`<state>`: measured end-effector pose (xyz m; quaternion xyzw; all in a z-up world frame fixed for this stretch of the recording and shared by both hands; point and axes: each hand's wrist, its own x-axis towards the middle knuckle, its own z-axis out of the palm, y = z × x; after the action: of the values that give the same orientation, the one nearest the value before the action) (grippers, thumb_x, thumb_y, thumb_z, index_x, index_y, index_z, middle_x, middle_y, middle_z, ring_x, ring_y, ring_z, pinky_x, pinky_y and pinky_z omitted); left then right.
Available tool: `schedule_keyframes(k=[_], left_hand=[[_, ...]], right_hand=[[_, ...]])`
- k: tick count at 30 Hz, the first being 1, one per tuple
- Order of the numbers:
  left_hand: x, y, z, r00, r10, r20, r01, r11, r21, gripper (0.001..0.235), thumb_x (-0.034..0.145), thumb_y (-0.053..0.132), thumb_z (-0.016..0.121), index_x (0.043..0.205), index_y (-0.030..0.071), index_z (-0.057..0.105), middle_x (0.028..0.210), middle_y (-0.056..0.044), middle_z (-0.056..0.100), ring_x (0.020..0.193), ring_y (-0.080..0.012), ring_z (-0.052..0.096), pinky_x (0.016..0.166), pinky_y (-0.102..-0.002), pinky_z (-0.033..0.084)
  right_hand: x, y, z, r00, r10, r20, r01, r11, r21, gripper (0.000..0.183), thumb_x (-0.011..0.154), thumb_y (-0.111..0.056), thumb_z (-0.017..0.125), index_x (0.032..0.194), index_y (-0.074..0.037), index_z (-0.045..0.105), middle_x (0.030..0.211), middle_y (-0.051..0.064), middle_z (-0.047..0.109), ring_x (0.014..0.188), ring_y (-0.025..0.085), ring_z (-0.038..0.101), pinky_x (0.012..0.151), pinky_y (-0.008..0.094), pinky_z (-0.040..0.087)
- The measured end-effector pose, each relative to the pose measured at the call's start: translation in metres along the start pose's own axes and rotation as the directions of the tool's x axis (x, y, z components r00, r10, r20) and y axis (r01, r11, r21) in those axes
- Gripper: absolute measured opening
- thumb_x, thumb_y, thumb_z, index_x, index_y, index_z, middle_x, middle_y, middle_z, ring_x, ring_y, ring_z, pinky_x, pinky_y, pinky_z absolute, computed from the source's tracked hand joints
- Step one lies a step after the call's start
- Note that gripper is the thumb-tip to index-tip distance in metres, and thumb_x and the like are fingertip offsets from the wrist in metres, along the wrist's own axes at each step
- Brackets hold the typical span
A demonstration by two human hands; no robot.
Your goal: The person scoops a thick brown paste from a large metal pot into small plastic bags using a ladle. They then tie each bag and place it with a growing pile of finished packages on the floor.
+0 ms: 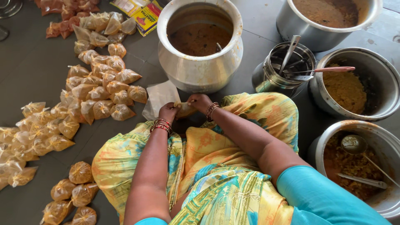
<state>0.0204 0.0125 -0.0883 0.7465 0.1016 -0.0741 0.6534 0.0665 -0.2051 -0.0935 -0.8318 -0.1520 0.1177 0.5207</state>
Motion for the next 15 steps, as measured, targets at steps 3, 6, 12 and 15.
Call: schedule_keyframes(k=[3, 6, 12, 15], left_hand=[[-0.004, 0.004, 0.000, 0.998, -0.023, -0.054, 0.032, 0.983, 0.181, 0.036, 0.087, 0.029, 0.079, 0.085, -0.005, 0.072, 0.069, -0.012, 0.069, 0.053, -0.0198, 0.063, 0.050, -0.034, 0.050], [-0.002, 0.006, 0.002, 0.988, -0.051, -0.148, 0.088, 0.964, 0.252, 0.032, 0.083, 0.030, 0.078, 0.083, -0.002, 0.072, 0.067, -0.012, 0.070, 0.053, -0.0227, 0.065, 0.052, -0.036, 0.051], [-0.002, 0.001, 0.006, 0.980, 0.027, -0.199, 0.032, 0.957, 0.288, 0.033, 0.090, 0.030, 0.080, 0.092, -0.002, 0.075, 0.070, -0.014, 0.069, 0.059, -0.0240, 0.060, 0.060, -0.038, 0.049], [-0.002, -0.001, 0.004, 0.989, -0.093, -0.113, 0.097, 0.995, 0.026, 0.029, 0.086, 0.025, 0.077, 0.107, 0.004, 0.074, 0.076, -0.009, 0.070, 0.059, -0.0214, 0.060, 0.057, -0.040, 0.050]], right_hand=[[-0.004, -0.004, 0.002, 0.996, -0.082, 0.025, 0.085, 0.982, -0.167, 0.015, 0.087, -0.020, 0.074, 0.098, -0.010, 0.077, 0.095, 0.012, 0.073, 0.089, 0.026, 0.071, 0.082, 0.039, 0.056], [-0.010, -0.021, 0.004, 0.981, -0.170, 0.090, 0.192, 0.895, -0.403, 0.014, 0.089, -0.022, 0.070, 0.094, -0.010, 0.075, 0.097, 0.015, 0.070, 0.094, 0.035, 0.068, 0.083, 0.046, 0.054], [-0.028, -0.051, 0.007, 0.987, -0.162, -0.020, 0.135, 0.882, -0.451, 0.012, 0.092, -0.020, 0.066, 0.094, -0.008, 0.067, 0.096, 0.015, 0.071, 0.097, 0.037, 0.068, 0.084, 0.048, 0.054], [-0.027, -0.056, 0.003, 0.983, -0.161, -0.092, 0.116, 0.922, -0.370, 0.016, 0.087, -0.014, 0.063, 0.102, -0.010, 0.066, 0.098, 0.016, 0.072, 0.097, 0.038, 0.068, 0.082, 0.048, 0.054]])
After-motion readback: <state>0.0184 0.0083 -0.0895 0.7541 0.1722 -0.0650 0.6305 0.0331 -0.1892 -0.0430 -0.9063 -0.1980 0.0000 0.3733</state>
